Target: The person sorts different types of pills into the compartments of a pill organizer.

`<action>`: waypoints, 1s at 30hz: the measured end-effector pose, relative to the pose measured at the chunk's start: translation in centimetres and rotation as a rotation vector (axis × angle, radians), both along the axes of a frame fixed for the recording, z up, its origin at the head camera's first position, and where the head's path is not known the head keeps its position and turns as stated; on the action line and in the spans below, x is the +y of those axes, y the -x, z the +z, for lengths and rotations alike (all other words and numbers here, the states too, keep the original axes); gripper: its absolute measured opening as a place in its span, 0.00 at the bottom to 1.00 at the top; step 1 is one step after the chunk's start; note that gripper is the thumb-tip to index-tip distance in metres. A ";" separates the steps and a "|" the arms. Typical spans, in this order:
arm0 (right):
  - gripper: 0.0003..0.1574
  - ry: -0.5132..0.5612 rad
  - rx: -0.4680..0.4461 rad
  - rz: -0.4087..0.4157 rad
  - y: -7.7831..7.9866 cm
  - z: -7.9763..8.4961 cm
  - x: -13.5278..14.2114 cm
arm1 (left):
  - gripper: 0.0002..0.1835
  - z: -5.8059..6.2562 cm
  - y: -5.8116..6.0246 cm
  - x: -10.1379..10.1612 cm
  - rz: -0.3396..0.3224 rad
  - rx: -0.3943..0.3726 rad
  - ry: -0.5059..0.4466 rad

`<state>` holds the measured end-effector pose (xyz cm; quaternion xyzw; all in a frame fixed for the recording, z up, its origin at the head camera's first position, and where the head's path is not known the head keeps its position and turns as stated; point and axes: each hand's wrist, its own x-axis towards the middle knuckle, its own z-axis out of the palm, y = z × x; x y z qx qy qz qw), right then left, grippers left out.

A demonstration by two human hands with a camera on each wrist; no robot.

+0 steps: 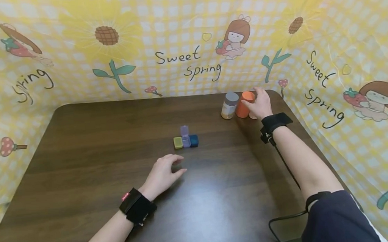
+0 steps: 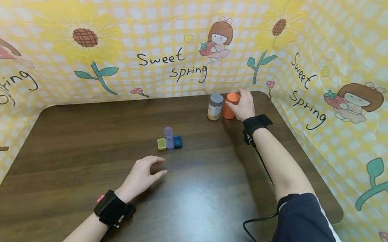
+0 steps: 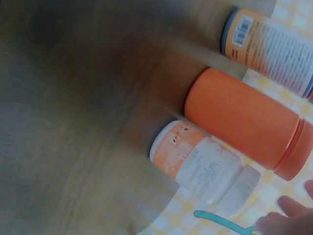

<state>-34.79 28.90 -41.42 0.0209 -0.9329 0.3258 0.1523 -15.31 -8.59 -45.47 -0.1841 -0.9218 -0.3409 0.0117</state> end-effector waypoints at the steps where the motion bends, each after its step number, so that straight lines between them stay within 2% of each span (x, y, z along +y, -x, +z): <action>1: 0.48 0.003 -0.043 0.001 0.1 0.1 0.2 | 0.20 0.0 -0.1 0.1 -0.003 0.002 -0.004; 4: 0.52 0.001 -0.136 0.001 0.4 0.5 0.4 | 0.19 0.0 -0.3 0.3 -0.003 0.008 -0.014; 6: 0.50 -0.010 -0.160 -0.005 0.5 0.7 0.4 | 0.19 0.0 -0.3 0.4 -0.006 0.010 -0.018; 11: 0.40 -0.022 -0.132 -0.033 0.3 1.2 0.2 | 0.19 0.2 -0.2 0.4 -0.019 -0.001 -0.034; 16: 0.40 0.032 -0.078 -0.044 -0.7 1.3 0.3 | 0.20 0.5 0.1 0.3 -0.018 -0.021 -0.069; 23: 0.41 0.088 0.023 0.027 -4.2 1.6 -1.3 | 0.20 1.1 0.7 -0.3 0.013 -0.023 -0.137; 26: 0.41 0.126 0.044 0.107 -6.0 1.9 -3.1 | 0.21 1.3 0.9 -0.4 0.026 -0.015 -0.164; 30: 0.40 0.194 0.024 0.239 -8.6 2.3 -6.4 | 0.23 1.4 1.1 -0.4 0.046 -0.015 -0.194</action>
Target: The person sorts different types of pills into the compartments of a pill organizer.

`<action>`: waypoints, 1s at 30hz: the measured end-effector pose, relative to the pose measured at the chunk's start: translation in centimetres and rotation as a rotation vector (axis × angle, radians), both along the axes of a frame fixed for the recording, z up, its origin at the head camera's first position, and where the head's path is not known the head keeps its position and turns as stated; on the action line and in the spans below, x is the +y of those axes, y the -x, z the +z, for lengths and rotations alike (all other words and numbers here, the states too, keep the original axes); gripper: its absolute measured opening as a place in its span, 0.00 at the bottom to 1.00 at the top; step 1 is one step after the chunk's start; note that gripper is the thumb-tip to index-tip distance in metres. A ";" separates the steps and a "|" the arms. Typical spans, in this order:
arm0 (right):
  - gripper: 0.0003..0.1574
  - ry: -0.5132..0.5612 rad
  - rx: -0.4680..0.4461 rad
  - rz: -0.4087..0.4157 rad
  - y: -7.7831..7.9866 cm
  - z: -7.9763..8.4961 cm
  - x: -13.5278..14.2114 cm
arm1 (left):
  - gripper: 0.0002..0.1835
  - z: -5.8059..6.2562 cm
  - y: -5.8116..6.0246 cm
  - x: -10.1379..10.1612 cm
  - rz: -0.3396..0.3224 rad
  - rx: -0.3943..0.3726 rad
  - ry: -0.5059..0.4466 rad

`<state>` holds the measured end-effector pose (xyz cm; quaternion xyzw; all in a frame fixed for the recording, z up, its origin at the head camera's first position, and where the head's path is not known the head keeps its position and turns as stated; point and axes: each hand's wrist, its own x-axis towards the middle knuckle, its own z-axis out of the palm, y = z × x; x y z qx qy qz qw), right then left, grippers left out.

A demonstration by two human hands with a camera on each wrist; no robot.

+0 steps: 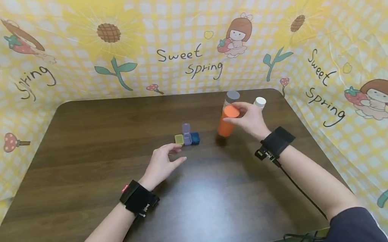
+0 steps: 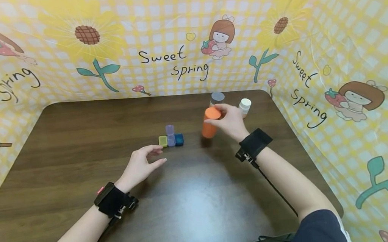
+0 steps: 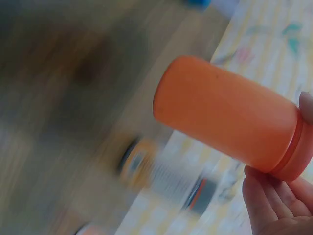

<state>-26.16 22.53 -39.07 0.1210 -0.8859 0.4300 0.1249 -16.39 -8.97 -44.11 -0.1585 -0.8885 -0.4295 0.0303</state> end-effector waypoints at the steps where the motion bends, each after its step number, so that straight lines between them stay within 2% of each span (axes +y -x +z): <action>1: 0.39 0.013 -0.008 0.034 -0.6 0.0 -0.8 | 0.24 -0.1 0.0 0.0 0.005 0.001 -0.003; 5: 0.39 0.037 -0.029 0.162 -2.8 -0.3 -3.9 | 0.27 -0.3 0.2 0.3 0.013 -0.002 -0.016; 8: 0.38 0.056 -0.034 0.255 -4.1 -0.8 -5.8 | 0.32 -0.4 0.3 0.7 0.006 -0.036 -0.022; 13: 0.38 0.097 -0.055 0.366 -5.6 -1.7 -8.1 | 0.39 -0.4 0.5 1.2 -0.004 -0.127 -0.039; 16: 0.38 0.113 -0.067 0.413 -6.1 -2.3 -8.8 | 0.41 -0.5 0.4 1.5 -0.021 -0.154 -0.069; 21: 0.40 0.126 -0.069 0.451 -6.7 -3.3 -9.4 | 0.38 -0.7 0.2 1.9 -0.052 -0.160 -0.093; 30: 0.43 0.141 -0.120 0.423 -7.4 -3.8 -9.8 | 0.35 -0.8 0.2 2.3 -0.037 -0.141 -0.093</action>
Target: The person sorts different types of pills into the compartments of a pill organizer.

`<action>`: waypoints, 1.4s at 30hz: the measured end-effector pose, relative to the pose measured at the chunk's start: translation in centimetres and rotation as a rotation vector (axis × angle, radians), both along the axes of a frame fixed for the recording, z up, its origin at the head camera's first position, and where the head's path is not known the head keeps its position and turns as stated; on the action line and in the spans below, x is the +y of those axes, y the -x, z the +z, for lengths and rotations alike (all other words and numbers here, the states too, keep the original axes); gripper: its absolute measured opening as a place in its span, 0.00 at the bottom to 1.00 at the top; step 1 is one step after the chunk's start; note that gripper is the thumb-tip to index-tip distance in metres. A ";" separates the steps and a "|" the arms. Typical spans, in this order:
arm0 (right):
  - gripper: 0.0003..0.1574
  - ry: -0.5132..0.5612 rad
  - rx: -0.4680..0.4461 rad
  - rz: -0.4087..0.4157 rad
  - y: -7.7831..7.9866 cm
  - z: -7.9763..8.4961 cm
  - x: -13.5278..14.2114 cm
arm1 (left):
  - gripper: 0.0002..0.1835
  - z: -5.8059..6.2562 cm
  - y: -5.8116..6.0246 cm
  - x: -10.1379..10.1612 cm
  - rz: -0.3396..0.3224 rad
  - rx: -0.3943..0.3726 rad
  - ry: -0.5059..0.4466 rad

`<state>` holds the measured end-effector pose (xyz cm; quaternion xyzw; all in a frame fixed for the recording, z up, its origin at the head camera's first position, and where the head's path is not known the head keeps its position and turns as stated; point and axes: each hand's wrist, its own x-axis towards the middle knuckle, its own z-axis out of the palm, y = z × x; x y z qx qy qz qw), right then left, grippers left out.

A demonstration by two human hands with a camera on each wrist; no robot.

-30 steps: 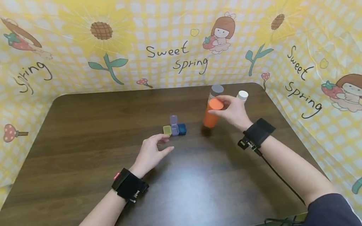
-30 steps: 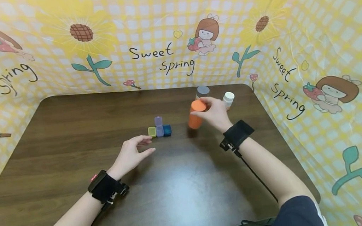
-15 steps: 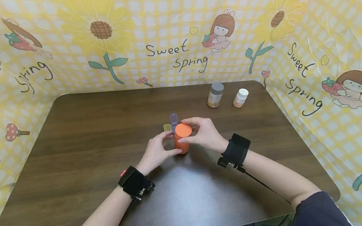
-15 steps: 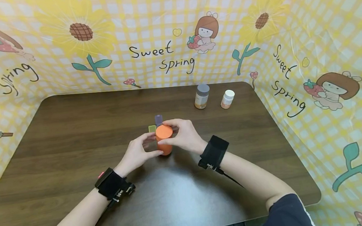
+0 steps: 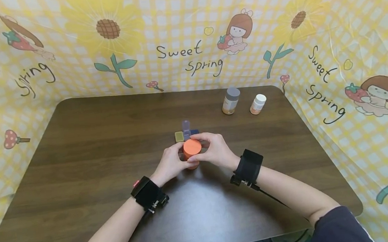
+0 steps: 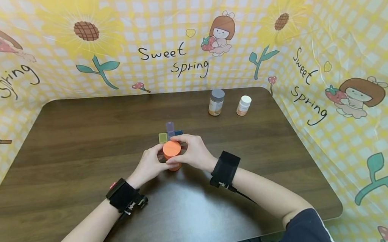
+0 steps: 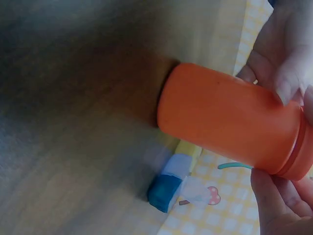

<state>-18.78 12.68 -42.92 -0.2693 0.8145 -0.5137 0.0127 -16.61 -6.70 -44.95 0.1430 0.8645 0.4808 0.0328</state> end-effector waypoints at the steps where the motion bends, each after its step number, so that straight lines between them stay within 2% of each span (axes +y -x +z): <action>1: 0.44 0.007 -0.007 -0.003 -0.1 0.0 -0.1 | 0.35 0.0 0.0 0.0 0.002 0.005 0.001; 9: 0.56 0.095 -0.099 -0.061 -0.7 -0.6 -1.0 | 0.36 0.0 0.1 0.0 0.029 0.027 0.015; 17: 0.50 0.157 -0.110 -0.152 -1.3 -1.2 -2.1 | 0.29 -0.2 0.3 -0.1 0.049 0.089 0.061; 22: 0.46 0.160 -0.096 -0.170 -1.5 -1.3 -2.2 | 0.26 0.0 0.5 -0.4 0.030 0.089 0.083; 30: 0.43 0.154 -0.079 -0.129 -1.1 -1.2 -2.0 | 0.22 0.3 0.7 -0.4 -0.012 0.076 0.062; 42: 0.39 0.129 -0.096 -0.065 -0.6 -1.0 -1.0 | 0.22 0.2 0.8 0.0 -0.031 0.044 0.043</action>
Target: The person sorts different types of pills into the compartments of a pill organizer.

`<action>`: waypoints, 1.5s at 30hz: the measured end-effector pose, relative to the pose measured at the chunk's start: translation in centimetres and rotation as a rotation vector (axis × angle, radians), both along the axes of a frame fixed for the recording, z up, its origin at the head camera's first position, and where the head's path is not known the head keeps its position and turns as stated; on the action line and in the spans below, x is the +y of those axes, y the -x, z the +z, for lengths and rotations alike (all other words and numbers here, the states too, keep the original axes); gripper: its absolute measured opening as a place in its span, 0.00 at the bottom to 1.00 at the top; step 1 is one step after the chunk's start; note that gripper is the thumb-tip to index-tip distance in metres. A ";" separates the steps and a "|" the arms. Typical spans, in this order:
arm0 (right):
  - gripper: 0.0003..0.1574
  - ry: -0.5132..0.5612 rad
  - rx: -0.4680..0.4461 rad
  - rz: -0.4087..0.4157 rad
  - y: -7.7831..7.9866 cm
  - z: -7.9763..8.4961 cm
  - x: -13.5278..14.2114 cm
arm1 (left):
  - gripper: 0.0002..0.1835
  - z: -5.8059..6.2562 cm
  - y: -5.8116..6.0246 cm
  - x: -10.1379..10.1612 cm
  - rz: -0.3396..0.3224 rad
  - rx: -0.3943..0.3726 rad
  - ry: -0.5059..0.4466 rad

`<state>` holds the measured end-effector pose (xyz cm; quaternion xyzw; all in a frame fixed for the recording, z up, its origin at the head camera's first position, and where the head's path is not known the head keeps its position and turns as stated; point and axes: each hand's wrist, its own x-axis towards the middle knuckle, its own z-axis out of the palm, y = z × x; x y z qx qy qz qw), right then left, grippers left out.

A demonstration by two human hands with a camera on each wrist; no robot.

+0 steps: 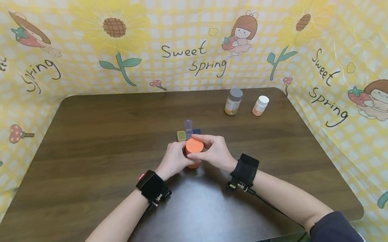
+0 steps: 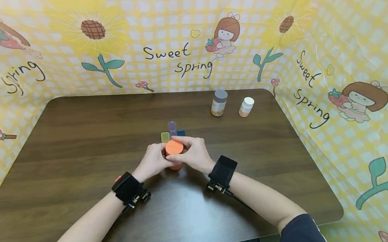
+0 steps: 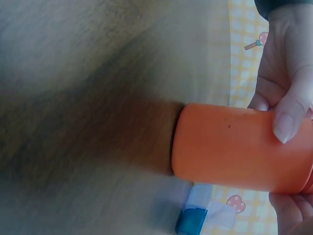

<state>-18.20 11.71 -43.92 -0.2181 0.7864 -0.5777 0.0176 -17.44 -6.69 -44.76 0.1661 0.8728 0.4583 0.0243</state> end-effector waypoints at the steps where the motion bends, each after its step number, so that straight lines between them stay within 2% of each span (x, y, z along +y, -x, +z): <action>1: 0.39 0.000 -0.007 0.004 0.0 0.0 0.1 | 0.23 -0.1 0.0 0.0 -0.002 0.001 0.002; 4: 0.39 0.004 -0.032 0.027 0.2 -0.1 0.2 | 0.23 -0.1 0.1 0.0 -0.010 0.011 0.003; 8: 0.41 0.006 -0.048 0.120 0.9 -0.2 0.5 | 0.23 -0.3 0.2 -0.2 -0.026 0.040 0.008; 11: 0.46 0.033 -0.070 0.167 1.3 -0.4 0.8 | 0.23 -0.5 0.2 -0.2 -0.022 0.048 0.008; 14: 0.51 0.068 -0.096 0.106 1.0 -0.6 0.9 | 0.24 -0.5 0.2 -0.2 -0.018 0.032 -0.002; 17: 0.52 0.119 -0.109 0.013 0.5 -0.7 1.1 | 0.27 -0.4 0.2 -0.1 -0.025 0.013 -0.014; 21: 0.47 0.195 -0.098 -0.001 0.1 -0.8 1.3 | 0.28 -0.1 0.2 -0.1 -0.025 0.001 -0.023; 24: 0.44 0.201 -0.103 0.042 0.3 -0.9 1.6 | 0.27 0.0 0.1 -0.1 -0.026 -0.001 -0.025; 28: 0.43 0.120 -0.113 0.155 0.8 -0.8 2.5 | 0.28 0.0 0.1 -0.1 -0.047 -0.019 -0.030; 32: 0.48 -0.007 -0.081 0.314 1.3 -0.4 3.2 | 0.29 0.0 0.0 -0.1 -0.060 -0.031 -0.036; 35: 0.54 -0.058 -0.047 0.388 1.6 -0.2 3.0 | 0.29 0.0 0.0 -0.1 -0.056 -0.029 -0.027; 45: 0.65 -0.014 -0.063 0.430 2.6 -0.3 0.8 | 0.24 0.0 0.3 0.0 -0.028 0.047 0.036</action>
